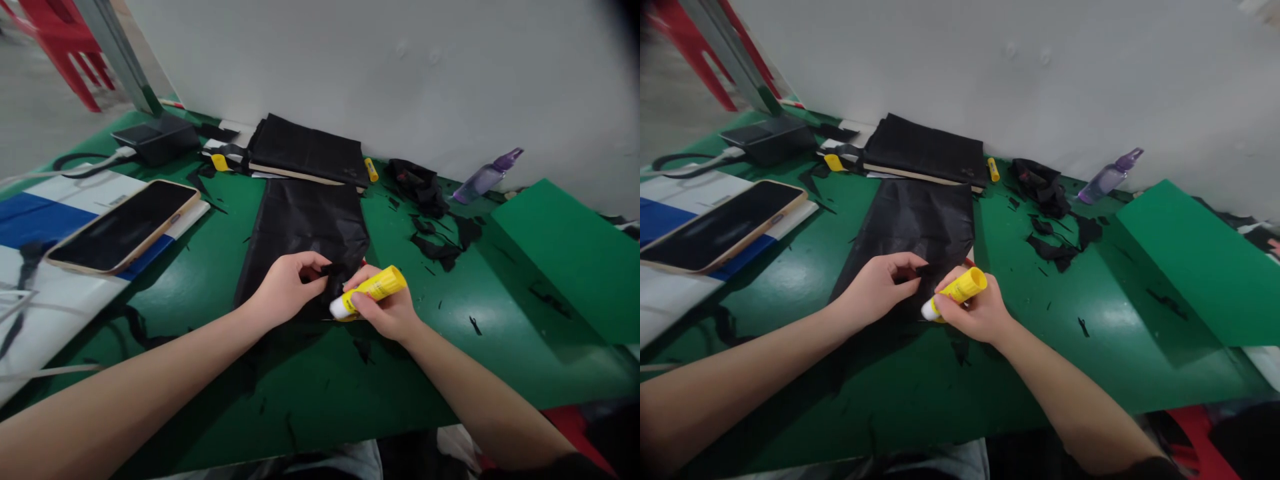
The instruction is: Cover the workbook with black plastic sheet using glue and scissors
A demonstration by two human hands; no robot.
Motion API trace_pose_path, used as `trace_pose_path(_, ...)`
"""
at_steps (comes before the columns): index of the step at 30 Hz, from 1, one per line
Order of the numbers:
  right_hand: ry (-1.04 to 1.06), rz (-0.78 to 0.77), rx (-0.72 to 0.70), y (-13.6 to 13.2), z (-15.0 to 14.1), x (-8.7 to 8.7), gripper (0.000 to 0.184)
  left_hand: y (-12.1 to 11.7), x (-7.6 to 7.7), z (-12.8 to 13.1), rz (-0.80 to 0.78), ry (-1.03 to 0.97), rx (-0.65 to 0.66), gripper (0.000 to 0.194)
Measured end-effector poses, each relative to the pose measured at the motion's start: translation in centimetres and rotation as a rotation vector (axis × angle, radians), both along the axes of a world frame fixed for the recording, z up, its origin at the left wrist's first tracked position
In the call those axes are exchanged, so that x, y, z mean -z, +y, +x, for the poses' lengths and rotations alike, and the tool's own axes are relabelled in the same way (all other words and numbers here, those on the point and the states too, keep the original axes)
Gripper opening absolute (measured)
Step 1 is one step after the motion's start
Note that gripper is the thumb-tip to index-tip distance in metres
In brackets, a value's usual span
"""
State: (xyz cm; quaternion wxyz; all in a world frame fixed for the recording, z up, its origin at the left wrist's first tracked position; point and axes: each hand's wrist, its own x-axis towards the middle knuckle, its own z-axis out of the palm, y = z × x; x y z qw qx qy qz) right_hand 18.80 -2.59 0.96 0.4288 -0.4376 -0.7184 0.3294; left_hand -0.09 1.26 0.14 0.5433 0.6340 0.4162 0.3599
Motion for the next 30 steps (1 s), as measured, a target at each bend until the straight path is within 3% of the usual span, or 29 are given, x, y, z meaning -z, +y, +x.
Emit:
trace_pose_path(3,0.242,0.038,0.010,0.5,0.7,-0.1,0.026,0.0,0.1,0.0,-0.022,-0.028,0.005,0.012)
trace_pose_path(6,0.341,0.069,0.192,2.0,1.9,-0.4,0.021,0.0,0.2,-0.1,-0.046,-0.053,0.018,0.015)
trace_pose_path(9,0.214,0.189,0.380,4.1,3.7,-0.4,0.032,-0.1,0.1,-0.2,-0.050,-0.032,0.009,0.017)
trace_pose_path(12,0.026,0.281,0.440,6.0,6.0,0.4,0.048,-0.1,0.1,-0.2,-0.035,0.003,-0.009,0.018)
trace_pose_path(17,-0.198,0.265,0.568,7.6,8.2,2.4,0.043,-0.1,0.2,-0.2,-0.021,0.004,-0.010,0.018)
trace_pose_path(23,-0.333,0.259,0.559,7.9,8.2,3.0,0.036,-0.1,0.3,-0.1,-0.007,0.014,-0.006,0.017)
trace_pose_path(30,-0.275,0.218,0.580,7.5,7.6,2.3,0.038,-0.1,0.1,-0.1,0.001,0.027,-0.006,0.018)
